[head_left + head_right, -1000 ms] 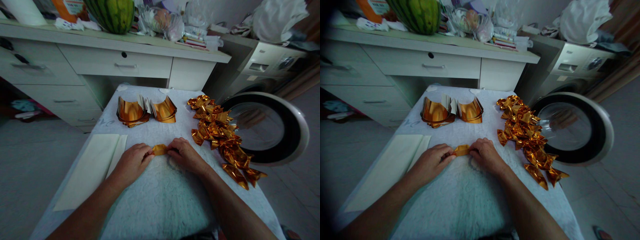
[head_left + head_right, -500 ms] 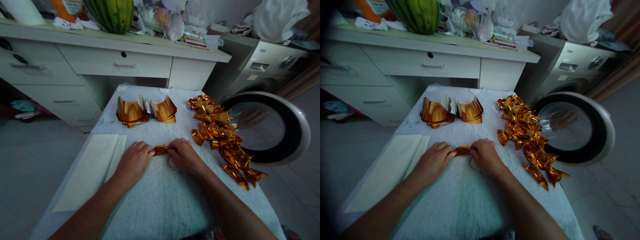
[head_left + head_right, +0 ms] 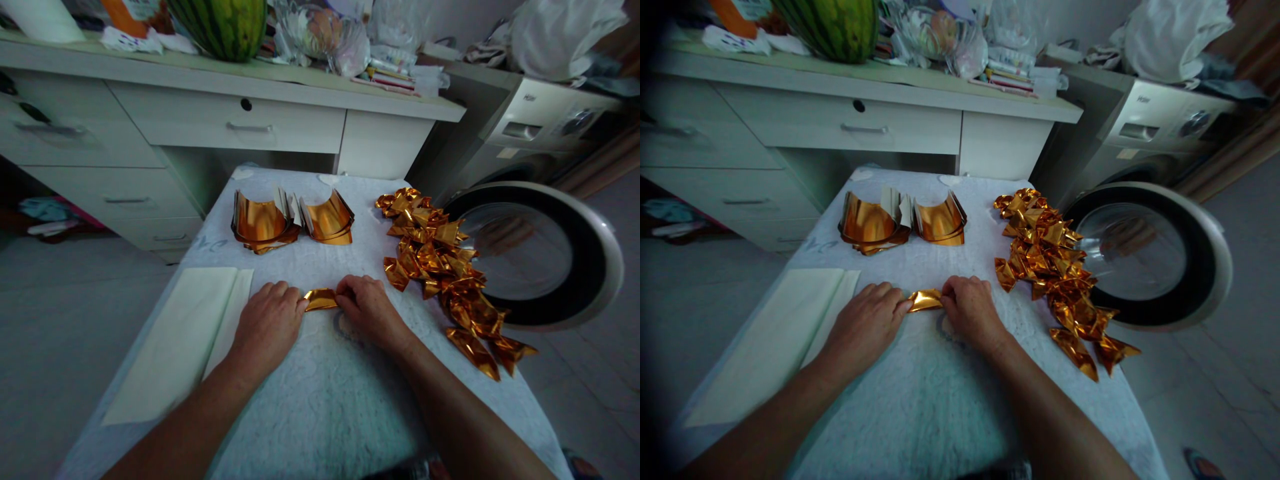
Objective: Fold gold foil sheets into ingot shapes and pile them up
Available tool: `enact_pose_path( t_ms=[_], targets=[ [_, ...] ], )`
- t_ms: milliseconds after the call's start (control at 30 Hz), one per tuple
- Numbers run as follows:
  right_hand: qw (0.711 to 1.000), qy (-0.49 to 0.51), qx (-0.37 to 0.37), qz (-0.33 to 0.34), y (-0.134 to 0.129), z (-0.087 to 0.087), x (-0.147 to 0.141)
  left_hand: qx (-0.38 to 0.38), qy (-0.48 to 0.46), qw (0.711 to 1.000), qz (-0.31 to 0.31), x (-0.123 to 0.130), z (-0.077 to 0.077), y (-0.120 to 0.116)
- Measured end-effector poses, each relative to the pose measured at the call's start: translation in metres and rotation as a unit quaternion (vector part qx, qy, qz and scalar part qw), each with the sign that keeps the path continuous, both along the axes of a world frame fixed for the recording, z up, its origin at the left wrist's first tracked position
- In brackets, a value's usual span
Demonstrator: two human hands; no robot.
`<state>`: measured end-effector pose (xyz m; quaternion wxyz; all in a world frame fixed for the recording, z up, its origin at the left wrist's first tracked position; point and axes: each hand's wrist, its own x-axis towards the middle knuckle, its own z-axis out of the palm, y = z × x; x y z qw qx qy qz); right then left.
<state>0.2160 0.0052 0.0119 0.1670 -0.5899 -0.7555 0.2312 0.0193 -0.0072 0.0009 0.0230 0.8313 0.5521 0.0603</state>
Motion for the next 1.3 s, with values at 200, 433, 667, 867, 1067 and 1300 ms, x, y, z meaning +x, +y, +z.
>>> enact_pose_path(
  t_ms=[200,433,667,867,1067,1300],
  targets=[
    [1.0,-0.007,0.003,-0.018,0.0,-0.001,-0.003,0.006,0.002,1.0,0.024,0.002,-0.001,-0.001],
    [0.998,-0.033,0.029,-0.035,-0.003,-0.009,-0.005,0.019,0.016,0.999,0.032,0.004,0.001,-0.002],
    [0.999,-0.026,0.028,-0.038,-0.002,-0.01,-0.003,0.014,0.015,0.999,0.037,0.004,0.001,-0.001],
    [0.999,-0.028,0.027,-0.034,0.0,-0.011,-0.003,0.002,0.006,0.999,0.038,0.003,0.001,-0.001],
    [0.995,0.002,0.091,0.043,-0.003,-0.013,-0.007,-0.003,0.003,1.0,0.029,0.002,0.0,0.0],
    [0.988,0.011,0.1,0.114,-0.007,-0.012,-0.015,0.002,0.03,0.999,0.023,0.001,0.0,0.0]
  ],
)
